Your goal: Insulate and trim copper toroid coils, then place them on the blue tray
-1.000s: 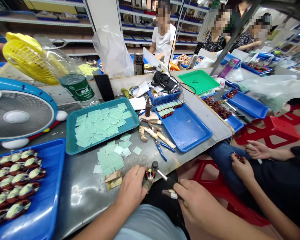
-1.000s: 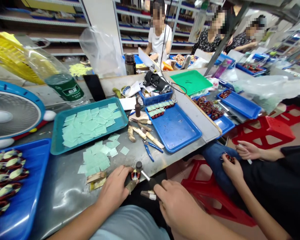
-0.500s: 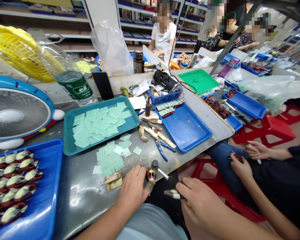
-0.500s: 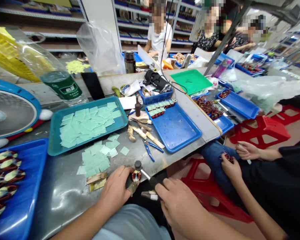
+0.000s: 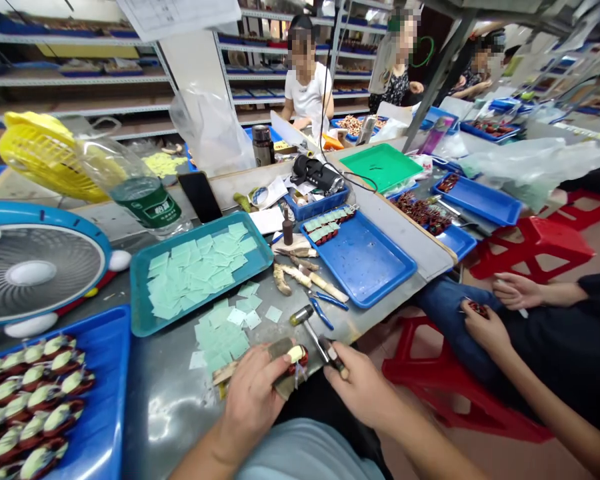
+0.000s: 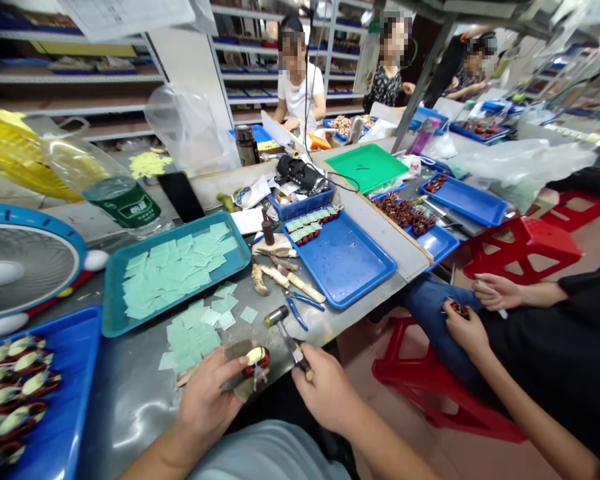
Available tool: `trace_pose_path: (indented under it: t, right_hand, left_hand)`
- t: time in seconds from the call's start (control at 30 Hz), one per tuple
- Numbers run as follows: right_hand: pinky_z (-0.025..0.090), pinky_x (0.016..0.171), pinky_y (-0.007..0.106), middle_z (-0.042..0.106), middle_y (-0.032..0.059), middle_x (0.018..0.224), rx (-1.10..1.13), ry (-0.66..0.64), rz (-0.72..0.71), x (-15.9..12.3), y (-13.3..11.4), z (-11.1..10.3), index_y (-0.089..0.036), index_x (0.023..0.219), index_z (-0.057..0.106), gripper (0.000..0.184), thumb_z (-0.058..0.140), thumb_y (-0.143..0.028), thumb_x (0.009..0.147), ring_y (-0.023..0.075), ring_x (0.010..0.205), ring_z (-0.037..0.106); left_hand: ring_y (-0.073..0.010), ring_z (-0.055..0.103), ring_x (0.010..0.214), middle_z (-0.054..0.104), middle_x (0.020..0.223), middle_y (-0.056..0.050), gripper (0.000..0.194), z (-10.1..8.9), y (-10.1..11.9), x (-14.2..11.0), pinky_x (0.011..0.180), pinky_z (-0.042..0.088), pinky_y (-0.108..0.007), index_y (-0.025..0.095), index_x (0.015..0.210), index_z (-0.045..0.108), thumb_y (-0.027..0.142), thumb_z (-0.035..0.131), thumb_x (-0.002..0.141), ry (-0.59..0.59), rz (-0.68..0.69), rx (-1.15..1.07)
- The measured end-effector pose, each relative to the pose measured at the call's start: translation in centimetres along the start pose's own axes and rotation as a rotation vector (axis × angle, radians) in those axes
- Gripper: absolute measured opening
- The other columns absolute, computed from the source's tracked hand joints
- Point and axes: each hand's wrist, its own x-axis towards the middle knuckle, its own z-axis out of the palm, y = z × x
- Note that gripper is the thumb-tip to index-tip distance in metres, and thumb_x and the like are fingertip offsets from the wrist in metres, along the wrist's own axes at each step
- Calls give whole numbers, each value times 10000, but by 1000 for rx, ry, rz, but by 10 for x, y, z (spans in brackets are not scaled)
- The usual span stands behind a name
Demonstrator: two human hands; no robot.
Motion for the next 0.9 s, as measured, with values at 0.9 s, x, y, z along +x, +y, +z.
trace_pose_path:
  t: [0.9]
  right_hand:
    - [474,734,250,635,9,884,219,206,-177,10,-80,32,-192,960,639,91,604,-182,876,147,792,600]
  left_hand:
    - [-233,757,986,747,1203,-114,539,-61,20,18,825,611,-285,283,1497,413,327,585,989,-211,-35,93]
